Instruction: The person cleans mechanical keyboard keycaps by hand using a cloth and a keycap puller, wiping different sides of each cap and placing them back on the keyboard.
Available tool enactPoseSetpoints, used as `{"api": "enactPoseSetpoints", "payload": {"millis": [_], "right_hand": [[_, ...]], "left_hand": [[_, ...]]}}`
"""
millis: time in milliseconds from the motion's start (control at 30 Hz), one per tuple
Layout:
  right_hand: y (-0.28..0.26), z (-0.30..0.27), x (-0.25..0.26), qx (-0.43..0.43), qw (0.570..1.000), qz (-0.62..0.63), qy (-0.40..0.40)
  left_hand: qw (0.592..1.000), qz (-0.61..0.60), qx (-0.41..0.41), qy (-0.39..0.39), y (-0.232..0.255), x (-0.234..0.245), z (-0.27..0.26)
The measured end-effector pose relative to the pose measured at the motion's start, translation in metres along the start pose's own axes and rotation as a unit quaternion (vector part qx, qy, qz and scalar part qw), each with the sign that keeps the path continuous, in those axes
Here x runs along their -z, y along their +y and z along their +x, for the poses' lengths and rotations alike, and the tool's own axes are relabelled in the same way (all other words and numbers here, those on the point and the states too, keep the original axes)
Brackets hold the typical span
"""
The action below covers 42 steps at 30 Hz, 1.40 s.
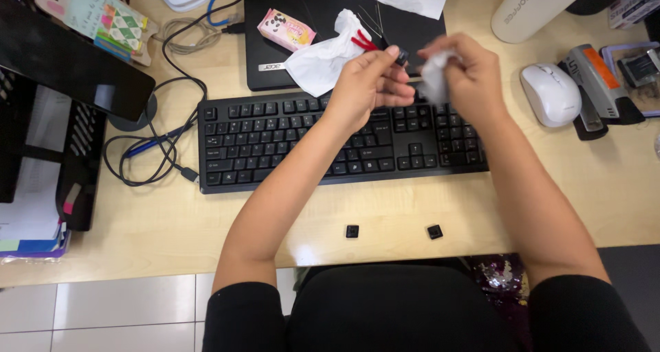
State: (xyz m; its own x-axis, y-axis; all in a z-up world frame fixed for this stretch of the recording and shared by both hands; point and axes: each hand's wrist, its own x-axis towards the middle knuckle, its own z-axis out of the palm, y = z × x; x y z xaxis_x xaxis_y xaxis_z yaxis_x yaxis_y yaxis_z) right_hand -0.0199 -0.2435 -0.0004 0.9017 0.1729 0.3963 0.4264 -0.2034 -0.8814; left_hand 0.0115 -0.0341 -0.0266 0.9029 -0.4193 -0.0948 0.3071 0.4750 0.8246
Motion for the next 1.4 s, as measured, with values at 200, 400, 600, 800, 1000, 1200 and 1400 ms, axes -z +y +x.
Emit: {"api": "enactPoseSetpoints", "payload": {"millis": [200,400,600,800,1000,1200,1400], "right_hand": [[-0.006,-0.013,0.014,-0.055,0.993,-0.1,-0.003],[-0.037,-0.02,0.013,0.093,0.969,-0.226,-0.033],[-0.027,-0.032,0.026,0.063,0.965,-0.248,-0.063],[-0.009,-0.042,0.032,-0.211,0.97,-0.089,-0.088],[-0.004,-0.042,0.014,-0.162,0.954,-0.231,-0.101],[-0.004,-0.046,0.006,-0.102,0.95,-0.283,-0.087],[0.0,-0.043,0.01,-0.112,0.934,-0.327,-0.089]], "left_hand": [[0.998,0.054,0.02,-0.012,-0.014,-0.009,-0.001],[0.995,0.096,0.016,-0.039,-0.022,-0.017,-0.002],[0.952,0.305,-0.002,-0.032,-0.03,-0.032,-0.008],[0.844,0.524,-0.11,-0.025,-0.035,-0.042,-0.013],[0.768,0.612,-0.188,0.024,-0.03,-0.03,-0.023],[0.745,0.643,-0.176,-0.023,-0.023,-0.029,-0.028],[0.747,0.643,-0.168,-0.026,-0.029,-0.033,-0.026]]}}
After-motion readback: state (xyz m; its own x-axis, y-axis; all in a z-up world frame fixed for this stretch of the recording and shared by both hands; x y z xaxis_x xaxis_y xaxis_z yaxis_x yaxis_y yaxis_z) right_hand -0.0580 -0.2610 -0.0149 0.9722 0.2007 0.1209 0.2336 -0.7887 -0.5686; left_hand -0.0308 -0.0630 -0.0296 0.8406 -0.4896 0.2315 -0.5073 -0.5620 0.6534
